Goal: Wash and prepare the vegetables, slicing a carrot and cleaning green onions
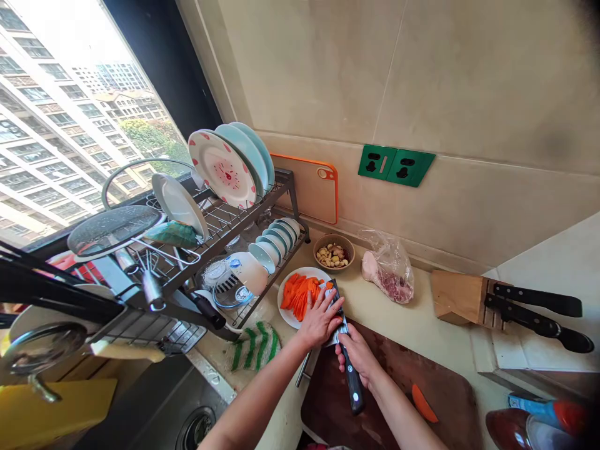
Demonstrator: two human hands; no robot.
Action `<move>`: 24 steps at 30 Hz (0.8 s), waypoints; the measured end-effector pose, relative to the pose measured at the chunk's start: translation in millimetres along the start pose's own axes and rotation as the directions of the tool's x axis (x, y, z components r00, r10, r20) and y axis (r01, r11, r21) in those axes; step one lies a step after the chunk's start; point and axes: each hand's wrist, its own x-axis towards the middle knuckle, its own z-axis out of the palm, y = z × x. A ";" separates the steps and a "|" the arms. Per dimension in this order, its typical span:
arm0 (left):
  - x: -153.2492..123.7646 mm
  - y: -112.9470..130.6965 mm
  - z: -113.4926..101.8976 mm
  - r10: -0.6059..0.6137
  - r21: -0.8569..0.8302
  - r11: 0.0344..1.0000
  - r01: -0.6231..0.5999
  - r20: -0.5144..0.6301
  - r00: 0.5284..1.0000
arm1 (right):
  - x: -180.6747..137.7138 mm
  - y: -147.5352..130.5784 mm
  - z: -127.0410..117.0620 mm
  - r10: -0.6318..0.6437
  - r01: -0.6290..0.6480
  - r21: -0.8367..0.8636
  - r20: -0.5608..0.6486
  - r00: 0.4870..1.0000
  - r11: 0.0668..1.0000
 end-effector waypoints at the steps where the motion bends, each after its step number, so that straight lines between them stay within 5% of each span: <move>1: 2.8 -2.2 3.0 -0.040 0.022 0.999 0.040 -0.007 0.999 | -2.3 -0.1 0.8 0.009 -0.008 -0.008 0.004 1.000 1.000; 6: 16.5 -20.5 8.6 -0.170 0.098 0.980 0.175 -0.061 0.984 | -10.1 2.3 0.6 0.051 -0.051 -0.021 0.006 0.999 0.998; 14: 14.4 -15.6 8.5 -0.048 0.128 0.990 0.058 -0.077 0.996 | -12.1 -0.5 1.1 0.045 -0.045 -0.008 0.011 0.999 0.999; 24: 30.4 -23.0 14.4 -0.164 0.161 0.971 0.178 -0.097 0.982 | -26.1 2.6 -11.7 0.036 -0.036 -0.008 0.017 0.999 0.999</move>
